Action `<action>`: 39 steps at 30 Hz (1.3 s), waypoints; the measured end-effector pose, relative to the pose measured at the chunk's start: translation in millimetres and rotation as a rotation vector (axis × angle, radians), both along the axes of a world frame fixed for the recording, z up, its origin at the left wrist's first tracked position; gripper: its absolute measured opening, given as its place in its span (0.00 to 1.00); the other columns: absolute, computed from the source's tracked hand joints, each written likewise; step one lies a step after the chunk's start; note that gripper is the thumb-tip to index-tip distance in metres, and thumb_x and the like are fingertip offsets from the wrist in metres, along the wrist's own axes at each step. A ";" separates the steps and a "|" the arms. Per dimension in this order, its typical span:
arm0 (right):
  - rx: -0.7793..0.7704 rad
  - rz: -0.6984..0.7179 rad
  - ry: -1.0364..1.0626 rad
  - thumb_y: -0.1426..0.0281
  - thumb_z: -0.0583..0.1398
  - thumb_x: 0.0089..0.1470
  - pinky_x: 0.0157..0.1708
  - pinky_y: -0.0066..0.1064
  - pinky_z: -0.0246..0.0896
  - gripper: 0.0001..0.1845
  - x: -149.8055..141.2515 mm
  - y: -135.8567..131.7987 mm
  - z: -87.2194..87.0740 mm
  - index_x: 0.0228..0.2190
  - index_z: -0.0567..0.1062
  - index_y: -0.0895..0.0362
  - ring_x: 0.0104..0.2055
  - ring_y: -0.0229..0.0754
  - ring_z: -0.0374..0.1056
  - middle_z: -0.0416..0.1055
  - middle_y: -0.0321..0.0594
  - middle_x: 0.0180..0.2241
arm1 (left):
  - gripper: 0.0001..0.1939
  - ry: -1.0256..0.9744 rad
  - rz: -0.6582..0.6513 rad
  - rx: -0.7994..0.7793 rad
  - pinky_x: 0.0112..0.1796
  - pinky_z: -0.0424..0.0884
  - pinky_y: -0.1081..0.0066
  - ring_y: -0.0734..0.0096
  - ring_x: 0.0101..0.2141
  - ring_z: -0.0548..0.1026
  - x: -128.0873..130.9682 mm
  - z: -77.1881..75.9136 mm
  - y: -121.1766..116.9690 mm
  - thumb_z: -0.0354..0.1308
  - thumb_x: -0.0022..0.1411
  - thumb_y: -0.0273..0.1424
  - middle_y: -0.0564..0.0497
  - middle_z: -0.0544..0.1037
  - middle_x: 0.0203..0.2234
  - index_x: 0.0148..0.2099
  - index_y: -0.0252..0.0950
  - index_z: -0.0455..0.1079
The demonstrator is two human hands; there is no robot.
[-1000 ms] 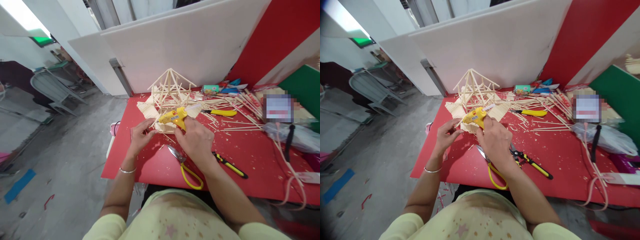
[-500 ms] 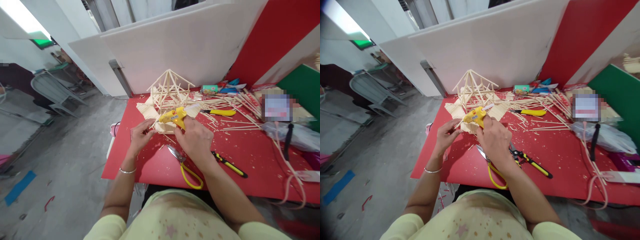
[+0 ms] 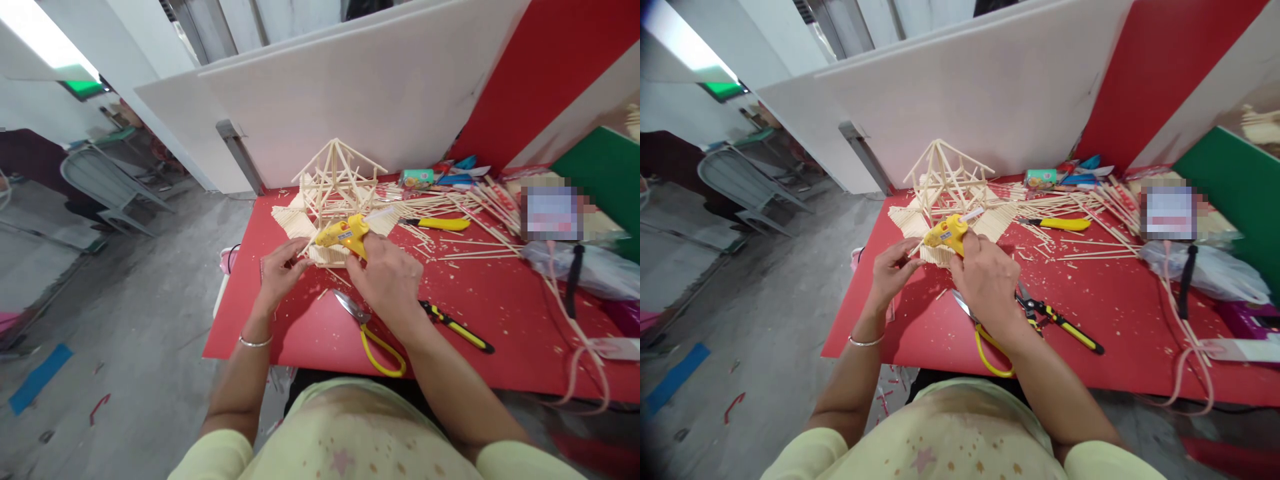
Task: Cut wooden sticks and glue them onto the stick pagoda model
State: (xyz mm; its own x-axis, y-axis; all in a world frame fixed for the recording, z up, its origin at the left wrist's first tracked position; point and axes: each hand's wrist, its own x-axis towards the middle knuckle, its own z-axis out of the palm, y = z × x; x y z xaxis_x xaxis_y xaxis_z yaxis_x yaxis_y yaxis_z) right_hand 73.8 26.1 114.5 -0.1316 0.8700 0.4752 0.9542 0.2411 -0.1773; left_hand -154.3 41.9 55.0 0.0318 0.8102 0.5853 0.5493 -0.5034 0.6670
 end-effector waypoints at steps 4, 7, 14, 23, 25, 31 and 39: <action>-0.006 0.008 0.003 0.64 0.53 0.61 0.29 0.33 0.43 0.17 -0.7 -1.1 0.4 0.49 0.70 0.58 0.36 0.42 0.70 0.75 0.42 0.35 | 0.19 0.009 -0.001 -0.001 0.34 0.75 0.68 0.61 0.44 0.79 0.2 1.4 -0.5 0.67 0.59 0.37 0.42 0.80 0.49 0.52 0.41 0.77; -0.022 0.017 0.009 0.64 0.53 0.61 0.29 0.33 0.43 0.17 0.0 -1.8 0.4 0.48 0.71 0.58 0.36 0.42 0.69 0.75 0.43 0.35 | 0.19 0.018 -0.004 -0.001 0.34 0.75 0.67 0.61 0.43 0.79 0.6 3.5 -0.6 0.67 0.59 0.38 0.42 0.80 0.49 0.52 0.41 0.77; 0.011 0.013 0.041 0.63 0.54 0.60 0.30 0.33 0.45 0.16 3.9 -1.3 -0.7 0.45 0.71 0.57 0.36 0.42 0.70 0.75 0.42 0.35 | 0.18 0.008 -0.005 -0.005 0.34 0.74 0.68 0.63 0.41 0.79 0.8 3.7 -0.6 0.67 0.59 0.38 0.41 0.80 0.49 0.52 0.41 0.77; 0.024 0.028 0.036 0.62 0.55 0.60 0.30 0.32 0.44 0.15 0.3 2.1 -1.1 0.45 0.71 0.57 0.35 0.42 0.70 0.75 0.41 0.34 | 0.19 0.006 -0.004 -0.001 0.36 0.75 0.66 0.61 0.44 0.79 0.4 1.9 -1.4 0.67 0.59 0.37 0.42 0.80 0.49 0.53 0.41 0.77; 0.021 0.019 0.033 0.63 0.55 0.60 0.30 0.32 0.44 0.15 0.2 3.3 -1.4 0.45 0.71 0.57 0.35 0.42 0.70 0.75 0.41 0.34 | 0.19 0.008 -0.002 0.002 0.37 0.76 0.66 0.61 0.44 0.79 0.6 2.0 -1.7 0.67 0.59 0.36 0.42 0.80 0.49 0.53 0.42 0.77; -0.005 -0.013 0.028 0.64 0.54 0.61 0.30 0.33 0.43 0.15 -0.4 8.2 -5.7 0.45 0.71 0.57 0.36 0.42 0.70 0.75 0.42 0.36 | 0.19 0.014 0.004 0.008 0.38 0.76 0.65 0.61 0.44 0.79 0.5 1.9 -1.5 0.67 0.59 0.38 0.41 0.80 0.49 0.52 0.41 0.77; -0.013 -0.019 0.024 0.63 0.54 0.61 0.29 0.33 0.43 0.16 1.7 3.7 -2.9 0.47 0.71 0.58 0.36 0.42 0.69 0.75 0.43 0.36 | 0.19 0.021 0.016 -0.008 0.40 0.76 0.65 0.62 0.43 0.79 1.0 3.0 -2.4 0.67 0.59 0.38 0.42 0.80 0.49 0.52 0.40 0.77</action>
